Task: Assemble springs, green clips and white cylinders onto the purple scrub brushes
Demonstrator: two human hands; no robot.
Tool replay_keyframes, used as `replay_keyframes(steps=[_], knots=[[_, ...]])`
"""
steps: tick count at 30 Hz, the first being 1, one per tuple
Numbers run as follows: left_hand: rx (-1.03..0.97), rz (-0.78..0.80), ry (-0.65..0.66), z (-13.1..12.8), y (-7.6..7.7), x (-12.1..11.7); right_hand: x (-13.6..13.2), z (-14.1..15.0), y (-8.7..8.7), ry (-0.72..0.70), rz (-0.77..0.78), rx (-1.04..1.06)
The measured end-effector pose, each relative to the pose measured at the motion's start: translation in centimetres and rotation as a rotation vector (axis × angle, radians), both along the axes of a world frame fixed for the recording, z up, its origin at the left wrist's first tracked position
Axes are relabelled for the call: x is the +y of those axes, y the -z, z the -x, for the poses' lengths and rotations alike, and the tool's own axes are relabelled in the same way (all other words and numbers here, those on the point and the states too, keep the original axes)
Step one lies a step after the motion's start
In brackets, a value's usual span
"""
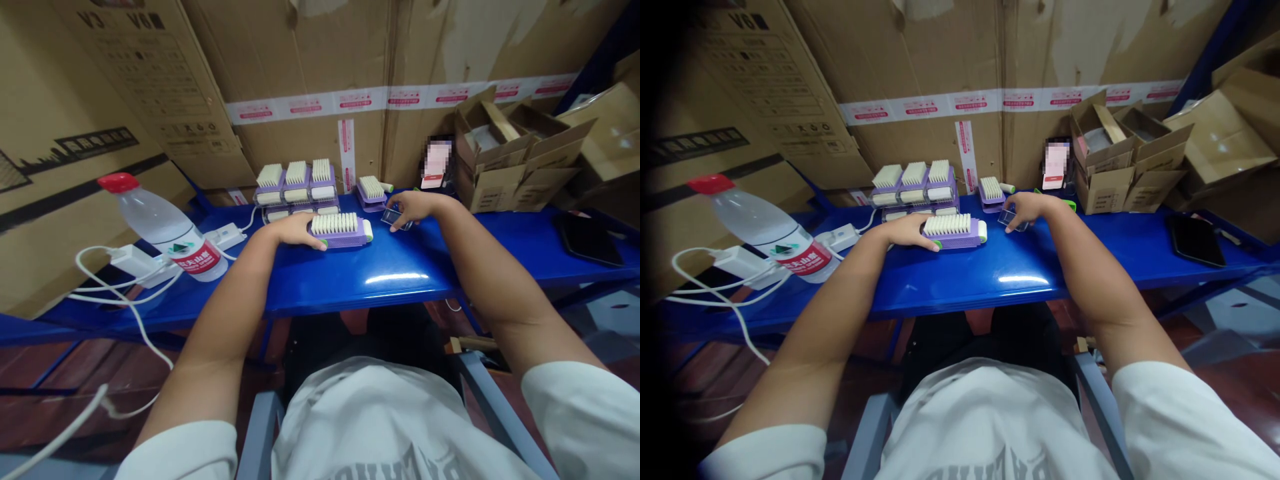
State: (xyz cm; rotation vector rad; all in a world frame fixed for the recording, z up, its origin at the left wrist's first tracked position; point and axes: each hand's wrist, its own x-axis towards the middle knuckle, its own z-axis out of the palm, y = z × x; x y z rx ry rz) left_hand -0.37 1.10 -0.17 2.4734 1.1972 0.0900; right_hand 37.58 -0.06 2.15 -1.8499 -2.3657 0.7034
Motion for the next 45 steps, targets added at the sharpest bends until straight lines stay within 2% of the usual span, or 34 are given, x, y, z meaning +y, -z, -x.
replay_keyframes(steps=[4,7,10,14,18,24,29,32,35,41,45], knots=[[0.006,-0.01,-0.001,0.0,0.0,0.0,-0.3,0.7,-0.7,0.017,-0.138,0.017],[0.019,-0.013,-0.001,0.0,0.0,0.0,-0.2,0.1,-1.2,0.091,-0.271,0.073],[0.02,-0.018,-0.004,0.0,0.0,0.0,-0.1,-0.7,-1.4,0.14,-0.215,0.08],[0.023,-0.016,-0.015,0.0,-0.1,-0.1,-0.1,-1.1,-1.1,0.136,-0.099,0.074],[0.023,-0.006,-0.012,-0.1,-0.2,-0.2,-0.1,-0.9,-0.7,0.156,-0.064,0.05],[0.014,-0.002,-0.015,-0.1,-0.1,-0.1,0.2,-0.6,-0.2,0.107,-0.095,0.011],[0.008,-0.009,-0.019,0.0,0.1,0.0,-0.1,0.9,0.0,0.008,-0.201,-0.124],[0.013,-0.01,-0.022,0.0,0.0,0.0,-0.5,1.7,-0.2,-0.035,-0.214,-0.124],[0.009,-0.007,-0.014,0.0,-0.1,-0.1,-0.7,1.4,-0.5,-0.032,-0.17,-0.038],[0.01,0.006,-0.016,0.0,-0.2,-0.2,-0.8,-0.6,-0.9,-0.105,0.088,0.098],[0.01,0.003,-0.014,0.0,-0.2,-0.2,-0.6,-0.5,-0.4,-0.179,0.127,0.13]])
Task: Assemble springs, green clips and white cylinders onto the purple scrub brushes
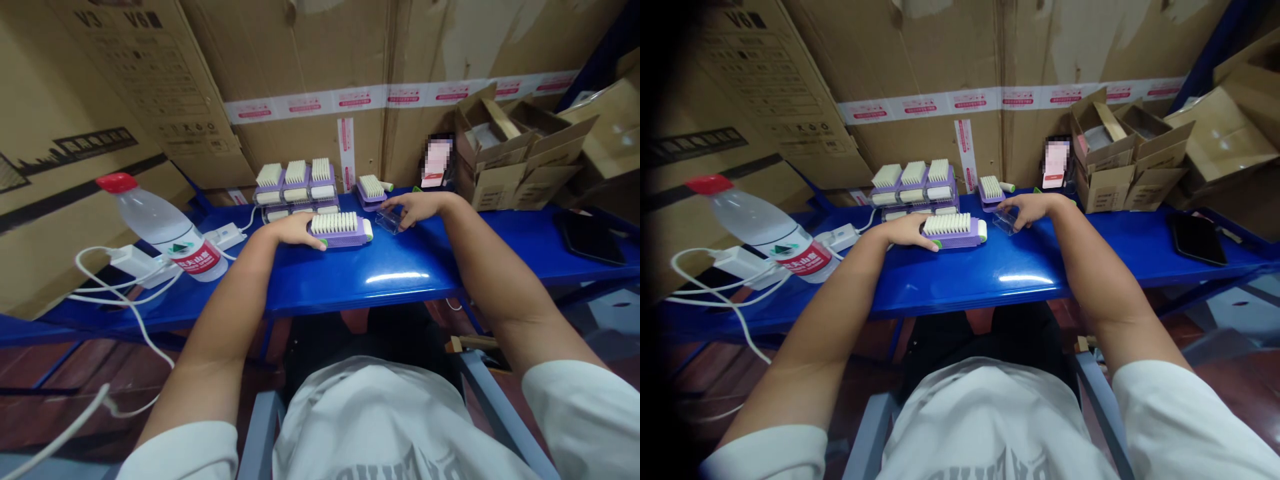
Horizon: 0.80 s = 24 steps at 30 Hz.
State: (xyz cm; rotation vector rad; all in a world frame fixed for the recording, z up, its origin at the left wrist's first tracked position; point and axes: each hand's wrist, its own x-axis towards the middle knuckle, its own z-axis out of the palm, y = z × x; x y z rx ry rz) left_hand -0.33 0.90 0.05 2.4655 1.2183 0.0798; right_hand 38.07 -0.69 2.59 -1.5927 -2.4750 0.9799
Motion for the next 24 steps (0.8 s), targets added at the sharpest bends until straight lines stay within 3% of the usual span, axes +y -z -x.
replay_keyframes(steps=[12,24], knots=[[0.006,0.001,0.005,0.0,0.1,0.0,-0.4,1.3,0.4,0.095,-0.036,-0.072],[0.017,-0.06,-0.001,-0.5,0.1,-0.5,-0.3,2.2,0.6,-0.009,-0.199,-0.099]])
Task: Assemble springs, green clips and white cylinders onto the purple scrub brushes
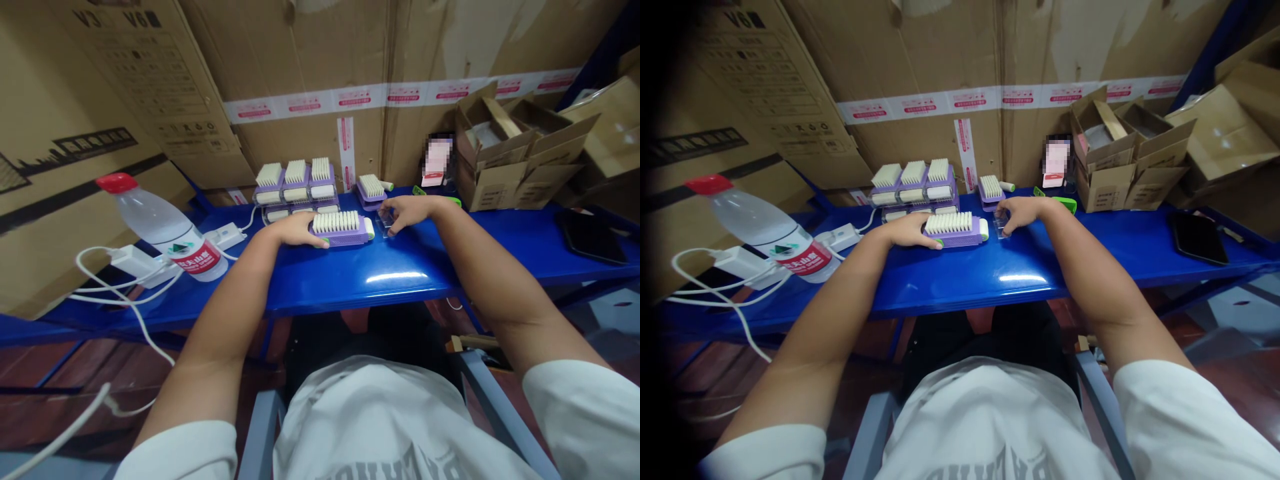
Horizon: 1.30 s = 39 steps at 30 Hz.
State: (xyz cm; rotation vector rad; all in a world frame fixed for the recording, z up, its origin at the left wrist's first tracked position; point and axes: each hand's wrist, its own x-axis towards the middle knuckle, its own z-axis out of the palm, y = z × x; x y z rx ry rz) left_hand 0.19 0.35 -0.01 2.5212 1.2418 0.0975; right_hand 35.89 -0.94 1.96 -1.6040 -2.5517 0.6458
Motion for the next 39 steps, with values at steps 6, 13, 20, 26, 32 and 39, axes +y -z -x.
replay_keyframes(steps=[6,13,20,26,32,39], knots=[[0.006,-0.006,0.001,0.1,0.1,0.1,-0.1,0.3,0.0,-0.027,-0.003,0.013],[-0.013,-0.003,-0.011,0.0,0.2,0.0,0.4,0.5,0.6,-0.073,-0.013,0.038],[-0.013,-0.008,0.004,0.1,0.3,0.2,0.8,0.7,1.0,-0.107,-0.026,0.053],[0.005,-0.015,0.002,0.3,0.3,0.5,0.8,0.9,1.1,-0.104,-0.031,0.034],[0.025,-0.04,0.0,0.2,0.4,0.6,1.0,0.9,1.3,-0.118,-0.037,0.051],[0.024,-0.043,-0.014,0.2,0.3,0.6,1.0,1.1,1.4,-0.131,-0.036,0.041]])
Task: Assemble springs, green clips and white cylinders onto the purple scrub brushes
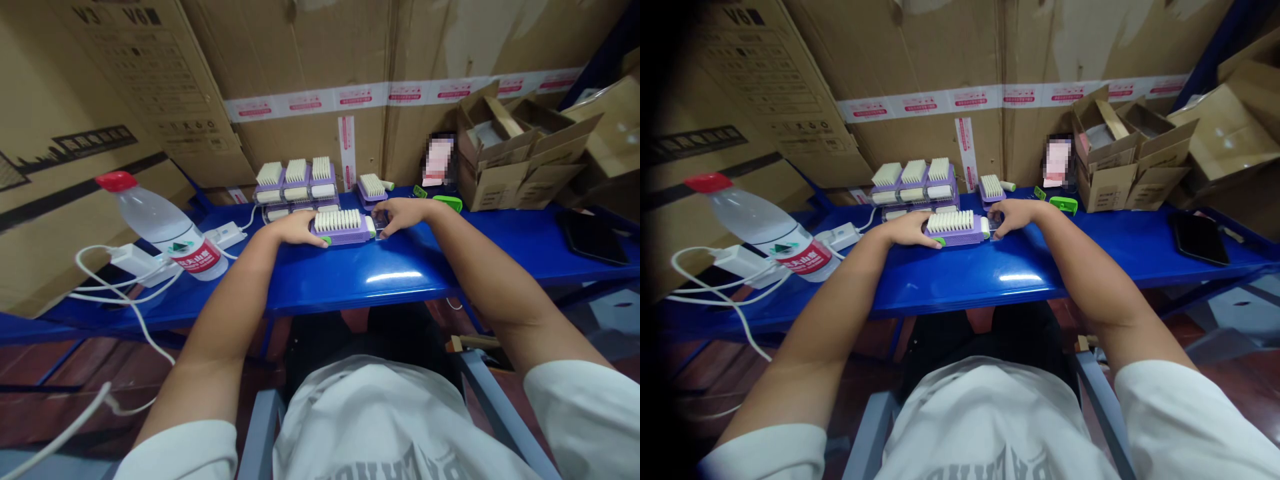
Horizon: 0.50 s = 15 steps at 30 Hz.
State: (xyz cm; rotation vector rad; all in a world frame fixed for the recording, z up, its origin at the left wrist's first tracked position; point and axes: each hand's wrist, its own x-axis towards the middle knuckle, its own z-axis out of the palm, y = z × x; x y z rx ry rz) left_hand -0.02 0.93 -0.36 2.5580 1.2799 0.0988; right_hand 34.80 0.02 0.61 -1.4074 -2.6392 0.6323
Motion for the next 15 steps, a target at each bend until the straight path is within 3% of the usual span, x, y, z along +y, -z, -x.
replay_keyframes(steps=[15], knots=[[-0.013,0.023,-0.007,0.43,-0.16,0.15,-0.23,0.14,-0.24,0.009,0.007,0.009]])
